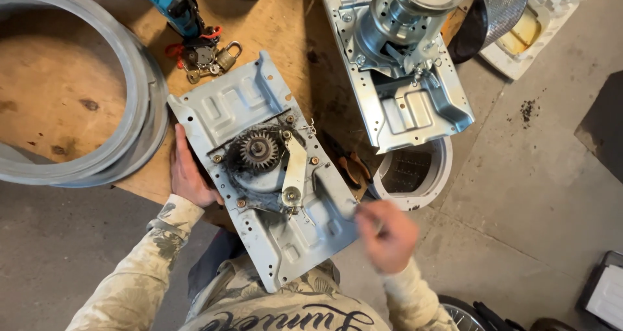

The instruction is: The person compares two washing machine transmission assemblies on a workbench, rotating and tilting them to show different angles. They point to gears and internal components while handling the parts by hand.

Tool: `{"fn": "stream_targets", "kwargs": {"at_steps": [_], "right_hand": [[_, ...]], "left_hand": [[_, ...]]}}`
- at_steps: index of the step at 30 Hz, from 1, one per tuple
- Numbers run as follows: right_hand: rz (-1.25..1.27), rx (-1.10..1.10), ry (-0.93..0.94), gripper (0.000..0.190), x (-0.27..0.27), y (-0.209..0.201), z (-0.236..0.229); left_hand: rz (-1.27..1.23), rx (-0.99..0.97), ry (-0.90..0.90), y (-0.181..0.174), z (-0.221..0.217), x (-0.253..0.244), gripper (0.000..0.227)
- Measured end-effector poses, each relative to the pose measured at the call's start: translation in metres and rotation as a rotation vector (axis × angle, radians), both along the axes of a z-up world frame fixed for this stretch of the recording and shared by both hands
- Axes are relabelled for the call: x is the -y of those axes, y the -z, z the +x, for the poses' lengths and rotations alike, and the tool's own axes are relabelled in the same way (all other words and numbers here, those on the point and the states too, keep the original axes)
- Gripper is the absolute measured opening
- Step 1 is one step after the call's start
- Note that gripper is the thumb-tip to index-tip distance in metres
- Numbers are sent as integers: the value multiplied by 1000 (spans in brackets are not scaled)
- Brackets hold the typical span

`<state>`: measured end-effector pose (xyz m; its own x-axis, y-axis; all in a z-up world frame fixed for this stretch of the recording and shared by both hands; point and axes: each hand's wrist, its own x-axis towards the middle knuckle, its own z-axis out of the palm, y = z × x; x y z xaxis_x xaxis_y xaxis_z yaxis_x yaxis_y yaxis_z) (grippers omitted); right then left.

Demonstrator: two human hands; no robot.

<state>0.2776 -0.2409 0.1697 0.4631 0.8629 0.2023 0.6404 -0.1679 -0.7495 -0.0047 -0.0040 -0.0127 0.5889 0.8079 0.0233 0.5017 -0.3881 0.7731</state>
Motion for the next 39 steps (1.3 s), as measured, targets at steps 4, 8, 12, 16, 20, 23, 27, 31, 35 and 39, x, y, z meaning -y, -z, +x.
{"fn": "stream_targets", "kwargs": {"at_steps": [4, 8, 12, 16, 20, 23, 27, 31, 35, 39], "right_hand": [[-295, 32, 342, 15, 9, 64, 60], [-512, 178, 323, 32, 9, 154, 109], [-189, 429, 55, 46, -17, 179, 116], [-312, 679, -121, 53, 0, 226, 119], [-498, 694, -70, 57, 5, 240, 117], [-562, 645, -67, 58, 9, 255, 119], [-422, 803, -58, 64, 21, 277, 128], [-488, 759, -30, 63, 8, 245, 119], [-268, 418, 168, 29, 15, 257, 119], [-265, 395, 144, 28, 5, 238, 117]], "left_hand": [[15, -19, 4, 5, -3, 1, 144], [50, -11, 9, 1, 0, 0, 144], [58, -11, 15, 3, -1, 1, 141], [36, -7, 6, 3, -2, 2, 140], [52, 1, 6, 6, -3, 2, 143], [34, -8, 1, 10, -4, 3, 141], [35, -24, 2, 7, -4, 3, 138], [43, -22, 1, 4, -5, 2, 133], [43, -27, 0, 6, -2, 3, 125], [26, -54, -12, 0, 0, 2, 122]]}}
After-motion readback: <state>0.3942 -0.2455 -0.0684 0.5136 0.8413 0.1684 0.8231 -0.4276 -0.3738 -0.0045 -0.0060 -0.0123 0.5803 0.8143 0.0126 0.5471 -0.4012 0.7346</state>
